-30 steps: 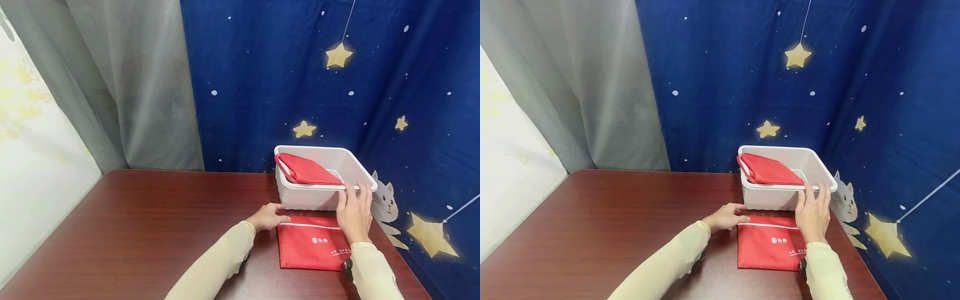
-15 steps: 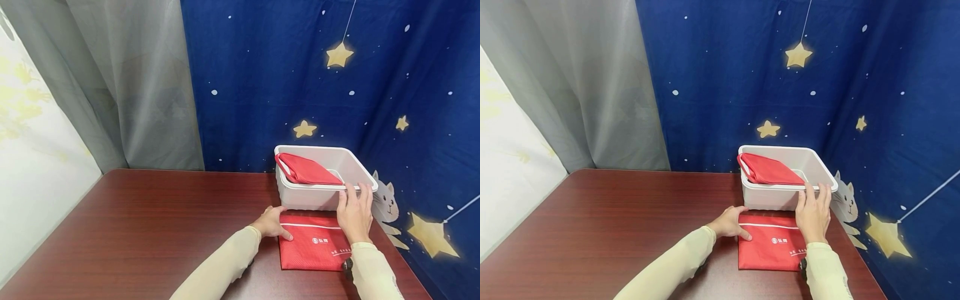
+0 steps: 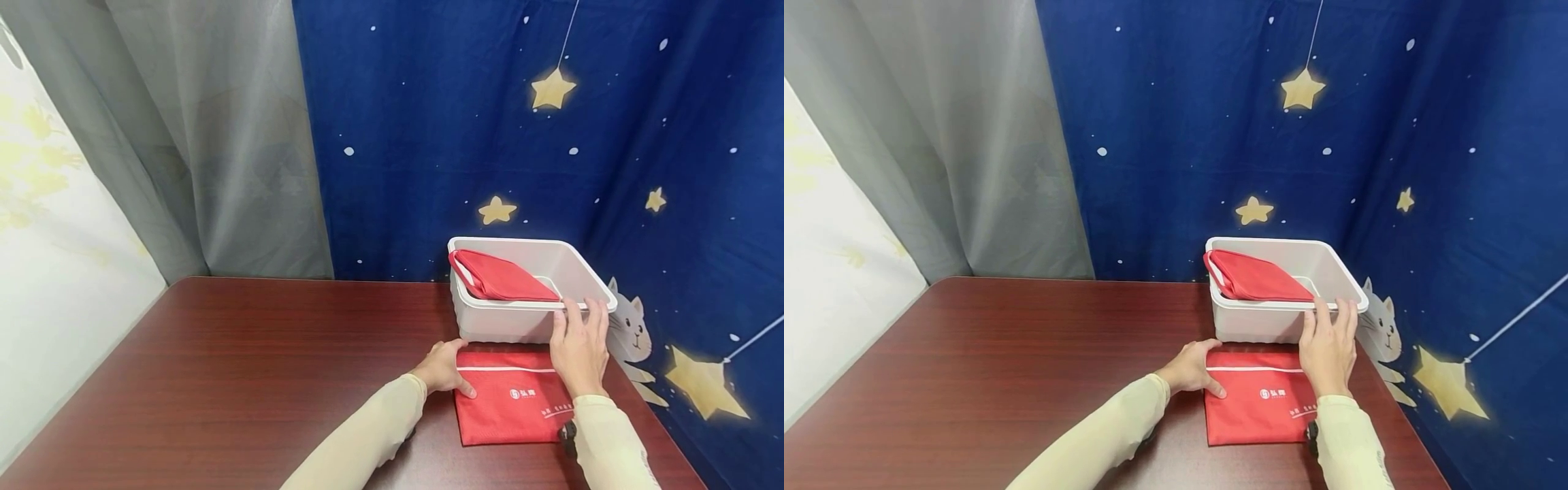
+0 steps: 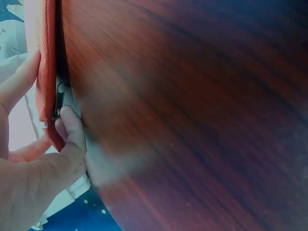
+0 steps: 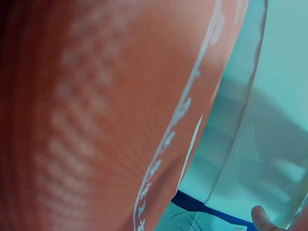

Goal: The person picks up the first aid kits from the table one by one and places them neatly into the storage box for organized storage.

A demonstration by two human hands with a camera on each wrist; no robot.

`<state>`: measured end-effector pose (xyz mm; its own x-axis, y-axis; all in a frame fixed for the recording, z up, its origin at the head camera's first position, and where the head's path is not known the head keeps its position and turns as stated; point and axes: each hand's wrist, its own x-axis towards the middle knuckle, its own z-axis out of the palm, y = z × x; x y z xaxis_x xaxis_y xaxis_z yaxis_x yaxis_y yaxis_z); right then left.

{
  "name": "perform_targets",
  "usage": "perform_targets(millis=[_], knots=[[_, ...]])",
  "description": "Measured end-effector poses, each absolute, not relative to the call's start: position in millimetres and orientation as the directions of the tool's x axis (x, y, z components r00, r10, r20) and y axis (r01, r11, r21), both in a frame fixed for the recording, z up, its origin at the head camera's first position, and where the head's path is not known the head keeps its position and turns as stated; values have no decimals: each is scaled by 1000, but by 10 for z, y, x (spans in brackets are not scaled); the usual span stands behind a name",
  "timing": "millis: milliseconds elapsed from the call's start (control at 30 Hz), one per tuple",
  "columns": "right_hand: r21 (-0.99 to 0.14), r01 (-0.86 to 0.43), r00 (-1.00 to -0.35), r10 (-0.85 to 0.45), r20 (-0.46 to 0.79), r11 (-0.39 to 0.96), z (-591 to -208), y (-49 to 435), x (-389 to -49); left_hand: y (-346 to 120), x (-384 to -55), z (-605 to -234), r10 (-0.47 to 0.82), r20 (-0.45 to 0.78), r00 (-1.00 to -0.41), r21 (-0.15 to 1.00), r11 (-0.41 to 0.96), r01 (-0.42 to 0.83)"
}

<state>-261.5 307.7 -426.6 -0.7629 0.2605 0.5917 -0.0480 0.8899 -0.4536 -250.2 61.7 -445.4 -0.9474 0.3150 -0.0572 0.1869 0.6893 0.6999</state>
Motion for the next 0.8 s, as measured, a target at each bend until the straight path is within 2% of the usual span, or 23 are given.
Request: perform_targets(millis=[333,800], knots=[[-455,-50,-766,258,589,889,-4254,3085,-2614,623,-2492,-4458,301,-79,-950,779,614,130],[-455,-62,-762,253,597,888,-4274,3092,-2620,605,-2487,-4459,325,-45,-945,774,609,173]])
